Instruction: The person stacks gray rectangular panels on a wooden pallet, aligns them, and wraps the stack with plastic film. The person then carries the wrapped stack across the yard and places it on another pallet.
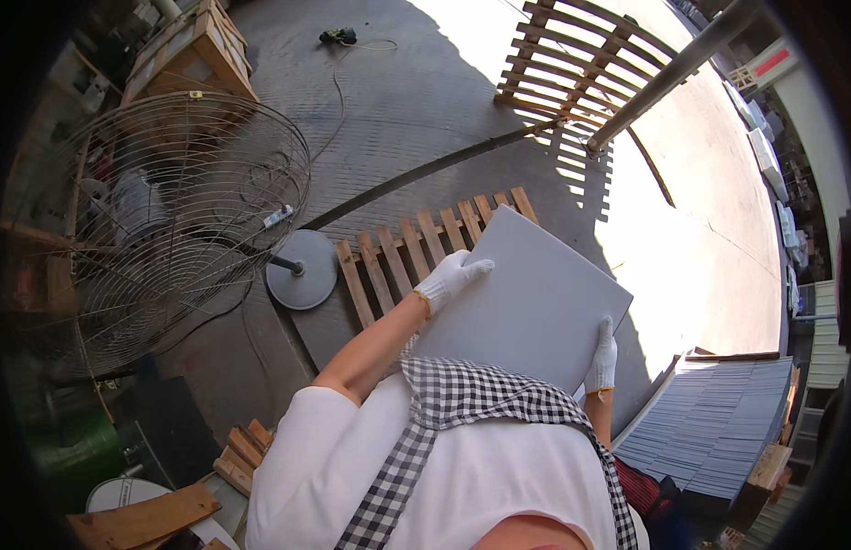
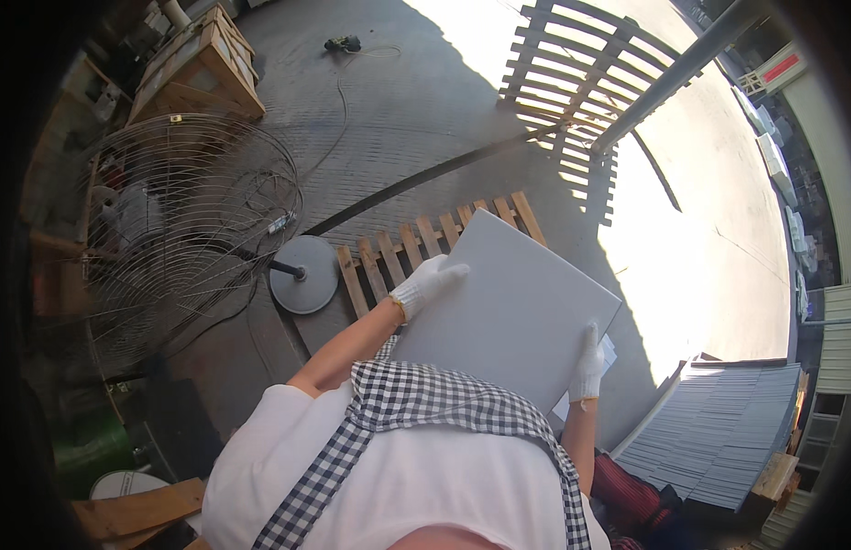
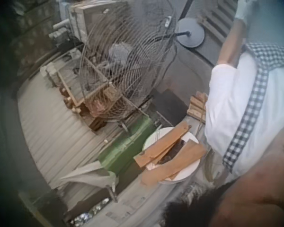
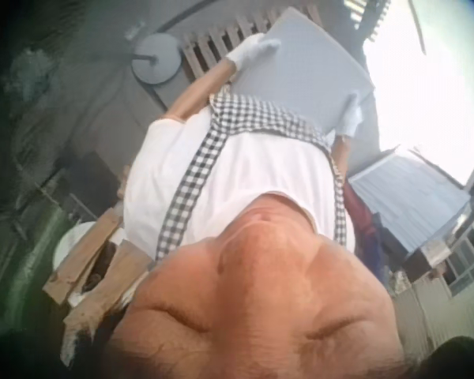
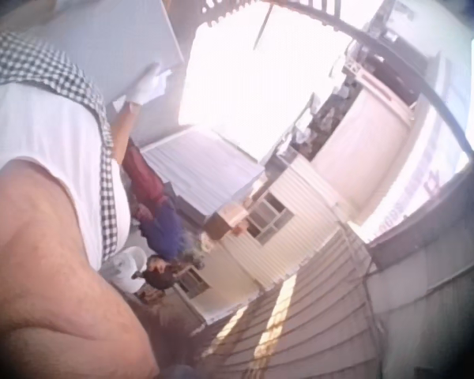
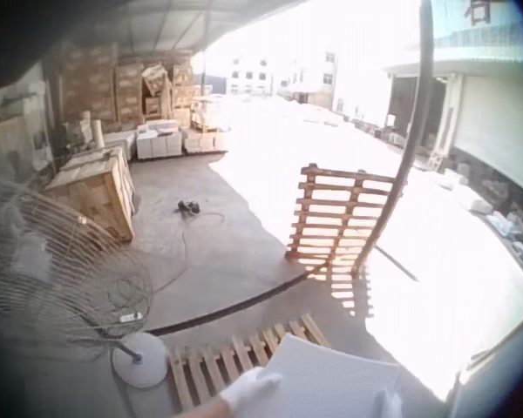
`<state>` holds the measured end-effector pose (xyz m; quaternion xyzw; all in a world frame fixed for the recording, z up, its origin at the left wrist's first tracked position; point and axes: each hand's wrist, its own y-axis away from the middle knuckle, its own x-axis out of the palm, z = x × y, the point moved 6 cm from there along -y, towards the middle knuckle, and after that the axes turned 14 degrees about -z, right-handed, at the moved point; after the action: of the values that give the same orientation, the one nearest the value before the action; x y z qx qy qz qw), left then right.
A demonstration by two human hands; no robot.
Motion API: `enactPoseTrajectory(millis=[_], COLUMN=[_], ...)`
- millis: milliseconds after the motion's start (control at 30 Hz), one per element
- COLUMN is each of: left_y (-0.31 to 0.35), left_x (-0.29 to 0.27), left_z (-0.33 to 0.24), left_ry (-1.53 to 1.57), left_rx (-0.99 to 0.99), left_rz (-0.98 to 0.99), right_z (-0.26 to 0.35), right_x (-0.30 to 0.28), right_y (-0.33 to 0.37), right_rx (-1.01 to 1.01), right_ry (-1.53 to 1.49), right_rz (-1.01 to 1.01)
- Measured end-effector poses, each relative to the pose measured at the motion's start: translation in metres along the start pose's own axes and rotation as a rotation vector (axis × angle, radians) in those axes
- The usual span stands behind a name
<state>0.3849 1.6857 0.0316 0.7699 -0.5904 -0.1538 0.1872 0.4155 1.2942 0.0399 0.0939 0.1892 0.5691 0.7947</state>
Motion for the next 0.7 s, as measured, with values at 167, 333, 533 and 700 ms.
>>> enactPoseTrajectory(millis=[167, 333, 533, 700], left_y=[-0.105, -0.189, -0.334, -0.412], left_x=[-0.037, -0.056, -0.082, -0.121], left_z=[-0.059, -0.083, -0.121, -0.169], left_ry=[-0.083, -0.004, 0.064, 0.115], left_rx=[0.226, 0.152, 0.031, -0.008], left_rz=[0.021, 0.073, -0.019, -0.125], right_z=[0.039, 0.087, 0.141, 0.201], right_x=[0.069, 0.141, 0.265, 0.360], right_y=[-0.030, -0.076, -0.188, -0.273], right_rx=[-0.024, -0.045, -0.048, -0.098], right_ry=[-0.065, -0.004, -0.028, 0.107], right_rz=[-0.027, -0.047, 0.049, 0.055])
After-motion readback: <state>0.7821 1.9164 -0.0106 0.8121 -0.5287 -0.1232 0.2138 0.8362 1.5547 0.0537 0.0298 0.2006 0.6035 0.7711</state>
